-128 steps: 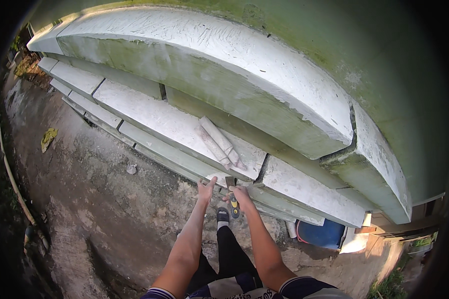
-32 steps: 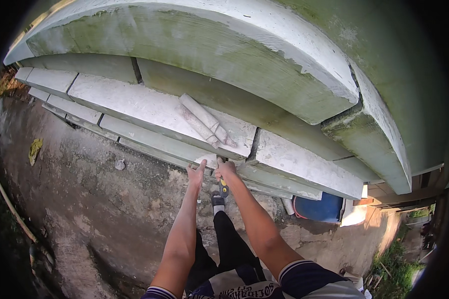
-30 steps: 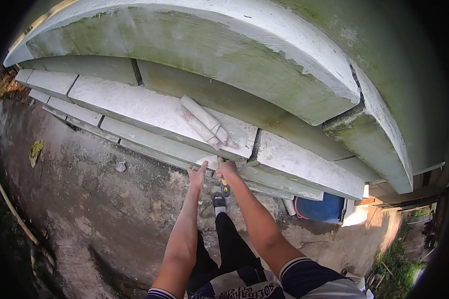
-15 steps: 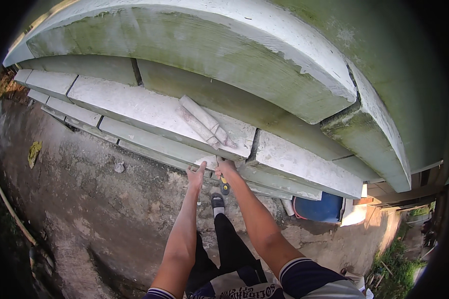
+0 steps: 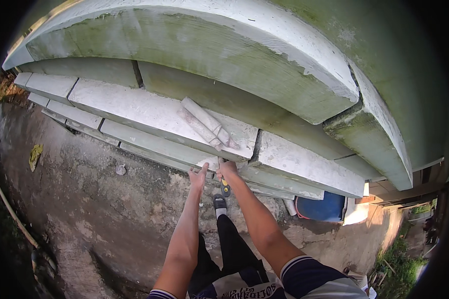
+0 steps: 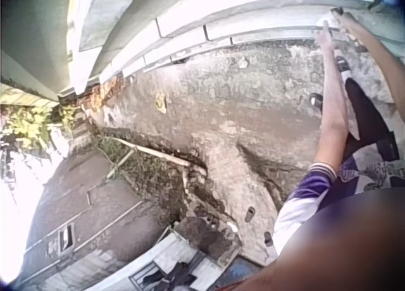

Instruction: The recorder is using a small putty knife to apply or smooth material into cracks on a textured concrete wall.

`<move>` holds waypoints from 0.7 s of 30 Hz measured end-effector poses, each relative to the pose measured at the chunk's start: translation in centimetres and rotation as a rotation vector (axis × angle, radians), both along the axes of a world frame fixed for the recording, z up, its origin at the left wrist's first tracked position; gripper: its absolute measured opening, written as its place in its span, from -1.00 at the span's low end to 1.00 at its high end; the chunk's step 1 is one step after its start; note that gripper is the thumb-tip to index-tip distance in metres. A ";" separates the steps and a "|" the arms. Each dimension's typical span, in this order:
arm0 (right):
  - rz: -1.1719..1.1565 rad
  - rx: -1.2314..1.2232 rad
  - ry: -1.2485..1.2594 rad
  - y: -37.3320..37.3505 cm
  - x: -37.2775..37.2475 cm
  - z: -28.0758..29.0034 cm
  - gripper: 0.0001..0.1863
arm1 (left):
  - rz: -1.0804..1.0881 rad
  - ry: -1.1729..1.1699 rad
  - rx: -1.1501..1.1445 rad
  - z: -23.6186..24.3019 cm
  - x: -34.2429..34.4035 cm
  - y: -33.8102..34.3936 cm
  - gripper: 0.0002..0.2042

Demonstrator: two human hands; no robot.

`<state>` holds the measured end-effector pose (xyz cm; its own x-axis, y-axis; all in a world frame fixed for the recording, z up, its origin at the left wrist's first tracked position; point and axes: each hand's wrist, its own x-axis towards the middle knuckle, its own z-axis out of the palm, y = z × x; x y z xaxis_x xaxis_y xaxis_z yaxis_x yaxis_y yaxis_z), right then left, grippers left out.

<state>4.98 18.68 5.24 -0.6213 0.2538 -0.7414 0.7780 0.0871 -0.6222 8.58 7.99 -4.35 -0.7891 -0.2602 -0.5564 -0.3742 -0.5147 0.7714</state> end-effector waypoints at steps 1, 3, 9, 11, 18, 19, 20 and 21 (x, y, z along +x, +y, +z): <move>-0.026 -0.002 -0.004 0.1 0.2 0.0 -0.55 | -0.027 -0.021 -0.045 0.0 -0.1 -0.1 -0.03; -0.015 0.005 0.003 -0.1 -0.2 0.0 -0.55 | -0.048 -0.037 -0.093 -0.2 -0.1 -0.1 -0.03; -0.007 0.059 -0.008 -1.1 -0.2 0.8 -0.55 | -0.010 0.000 -0.040 0.9 0.4 0.0 0.00; -0.001 0.019 -0.042 0.4 -1.1 0.3 -0.51 | -0.038 -0.008 -0.056 1.1 -0.1 -0.2 -0.01; -0.061 0.043 -0.028 -0.3 0.2 0.2 -0.55 | 0.000 -0.014 -0.009 1.2 0.3 0.8 -0.02; -0.041 0.037 -0.022 -1.5 -0.3 0.6 -0.55 | 0.008 -0.013 -0.028 0.0 0.3 0.2 -0.02; -0.032 0.019 -0.021 -2.7 -0.6 1.0 -0.55 | 0.023 0.009 -0.037 -1.1 0.1 -0.5 -0.01; -0.043 0.031 -0.014 -2.2 -1.0 0.9 -0.55 | 0.015 0.025 -0.025 -0.9 0.2 0.1 0.00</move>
<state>4.02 16.50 6.09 -0.5992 0.3032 -0.7410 0.7898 0.0727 -0.6090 8.76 8.12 -5.28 -0.7985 -0.2856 -0.5300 -0.3472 -0.5008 0.7929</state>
